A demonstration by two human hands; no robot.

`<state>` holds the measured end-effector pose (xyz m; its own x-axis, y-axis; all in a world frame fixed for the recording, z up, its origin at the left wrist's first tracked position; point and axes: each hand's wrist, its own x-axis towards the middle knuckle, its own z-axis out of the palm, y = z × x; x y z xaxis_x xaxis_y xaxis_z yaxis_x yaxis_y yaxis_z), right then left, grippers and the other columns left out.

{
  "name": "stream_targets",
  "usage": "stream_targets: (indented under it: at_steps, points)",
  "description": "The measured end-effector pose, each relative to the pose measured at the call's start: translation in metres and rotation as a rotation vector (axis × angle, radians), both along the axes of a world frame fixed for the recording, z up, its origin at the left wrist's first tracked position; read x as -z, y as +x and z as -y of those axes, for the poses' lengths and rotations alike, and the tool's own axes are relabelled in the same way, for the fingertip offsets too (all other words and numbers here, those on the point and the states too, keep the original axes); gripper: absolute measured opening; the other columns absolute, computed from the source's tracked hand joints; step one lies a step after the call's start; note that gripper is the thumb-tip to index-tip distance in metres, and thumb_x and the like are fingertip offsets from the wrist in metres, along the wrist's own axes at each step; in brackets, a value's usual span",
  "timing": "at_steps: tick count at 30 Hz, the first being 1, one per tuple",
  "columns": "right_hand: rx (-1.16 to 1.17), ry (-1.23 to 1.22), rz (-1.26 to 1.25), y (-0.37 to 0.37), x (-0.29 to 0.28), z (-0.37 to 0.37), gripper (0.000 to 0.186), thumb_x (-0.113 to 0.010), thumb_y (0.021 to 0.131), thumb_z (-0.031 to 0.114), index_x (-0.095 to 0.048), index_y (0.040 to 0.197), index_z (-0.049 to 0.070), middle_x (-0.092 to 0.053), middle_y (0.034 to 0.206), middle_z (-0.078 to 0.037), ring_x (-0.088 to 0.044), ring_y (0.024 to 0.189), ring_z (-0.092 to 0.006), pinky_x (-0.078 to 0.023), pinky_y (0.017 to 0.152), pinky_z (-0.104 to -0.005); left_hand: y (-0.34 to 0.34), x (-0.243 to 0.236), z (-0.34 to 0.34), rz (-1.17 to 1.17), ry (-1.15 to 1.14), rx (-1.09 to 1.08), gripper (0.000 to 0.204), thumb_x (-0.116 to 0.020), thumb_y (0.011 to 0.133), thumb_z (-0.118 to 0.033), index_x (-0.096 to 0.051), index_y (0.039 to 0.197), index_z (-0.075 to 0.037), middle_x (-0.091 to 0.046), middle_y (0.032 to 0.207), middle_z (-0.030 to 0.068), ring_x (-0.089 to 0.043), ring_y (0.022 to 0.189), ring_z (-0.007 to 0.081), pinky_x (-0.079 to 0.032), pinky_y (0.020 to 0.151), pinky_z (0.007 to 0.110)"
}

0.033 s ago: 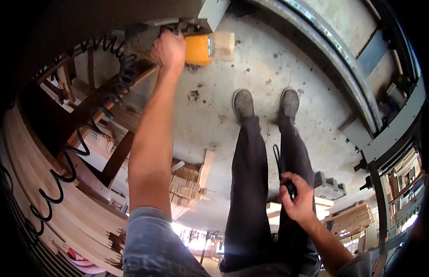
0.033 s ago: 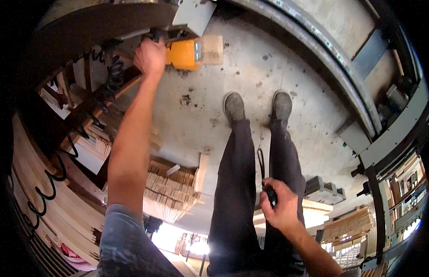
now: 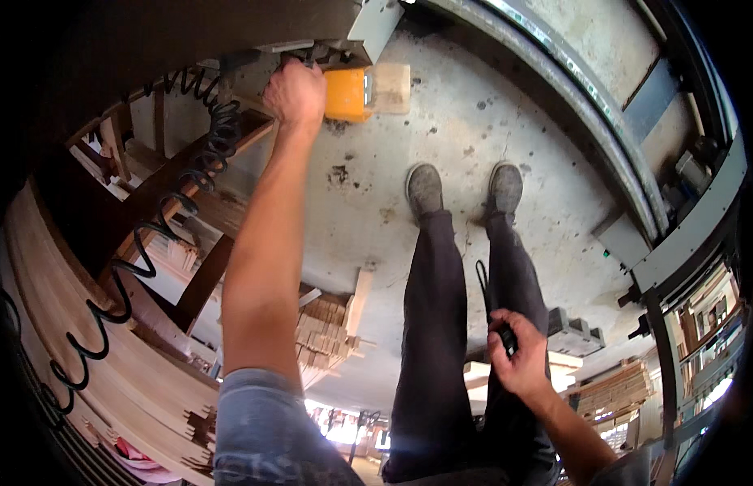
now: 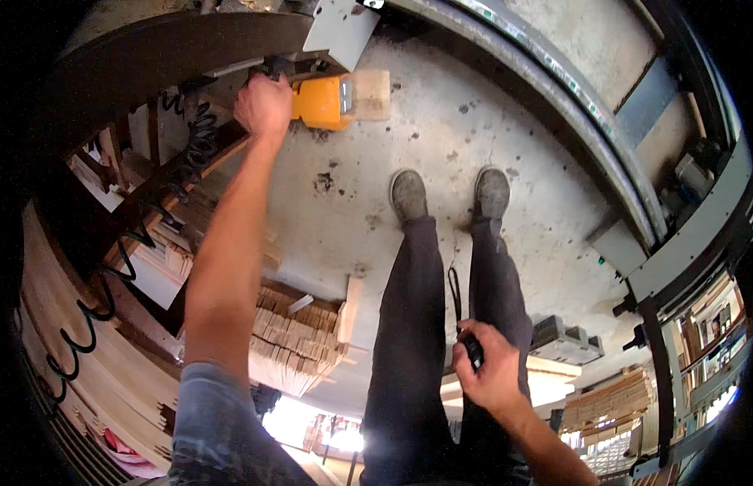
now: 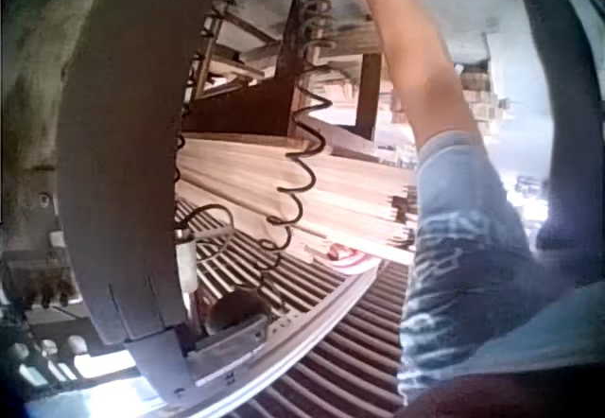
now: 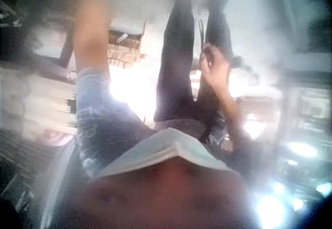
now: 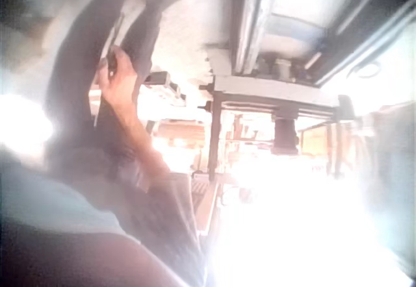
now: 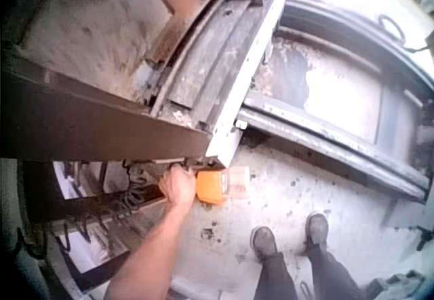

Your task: The person measures a wooden plank with a tape measure, then uses a caliper to measure the holes. They operate a machine to process the wood, pick up and inspect the finished piece, and use a calculator. The person then places the wood on a stack and adjusts a machine component.

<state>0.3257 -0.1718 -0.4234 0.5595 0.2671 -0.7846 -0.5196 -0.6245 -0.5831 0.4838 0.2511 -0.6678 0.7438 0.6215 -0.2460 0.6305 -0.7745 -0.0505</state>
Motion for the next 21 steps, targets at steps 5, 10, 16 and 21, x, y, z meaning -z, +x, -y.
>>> stream_targets:
  at_steps: [5, 10, 16, 21]
  points:
    - [-0.059, 0.029, 0.054, -0.006, -0.005, 0.003, 0.028, -0.068, 0.084, 0.005, -0.067, 0.111, -0.001, -0.069, 0.089, -0.016, -0.071, 0.079, -0.0318, -0.057, 0.072, -0.0361, 0.014, -0.019, -0.052, -0.154, -1.131, -0.128, 0.034, -0.081, 0.082, -0.037, -0.075, 0.097, -0.007, -0.067, 0.087, -0.0028, -0.06, 0.076, 0.013, -0.049, 0.081, 0.03]
    - [-0.058, 0.04, 0.042, -0.001, -0.003, 0.002, 0.028, -0.068, 0.083, 0.005, -0.066, 0.111, -0.001, -0.069, 0.09, -0.017, -0.071, 0.079, -0.0327, -0.057, 0.072, -0.0372, 0.005, -0.002, -0.064, -0.121, -0.994, -0.172, 0.036, -0.076, 0.088, -0.04, -0.075, 0.1, -0.006, -0.064, 0.081, 0.0011, -0.06, 0.079, 0.02, -0.048, 0.086, 0.035]
    - [-0.029, 0.02, 0.004, -0.003, -0.003, 0.003, 0.029, -0.069, 0.084, 0.006, -0.067, 0.112, -0.001, -0.07, 0.093, -0.019, -0.072, 0.083, -0.0338, -0.057, 0.076, -0.0373, 0.007, -0.011, -0.007, -0.135, -0.197, 0.006, 0.047, -0.078, 0.082, -0.044, -0.076, 0.101, 0.0, -0.073, 0.102, 0.0252, -0.071, 0.096, 0.0383, -0.053, 0.087, 0.044]
    - [-0.007, 0.02, 0.03, -0.003, 0.0, 0.002, 0.027, -0.068, 0.084, 0.007, -0.067, 0.109, -0.003, -0.07, 0.088, -0.018, -0.071, 0.079, -0.0325, -0.057, 0.073, -0.0365, 0.037, -0.03, -0.046, -0.258, -1.241, -0.251, 0.024, -0.077, 0.084, -0.031, -0.075, 0.099, -0.013, -0.06, 0.074, -0.0065, -0.055, 0.075, 0.0071, -0.042, 0.085, 0.027]
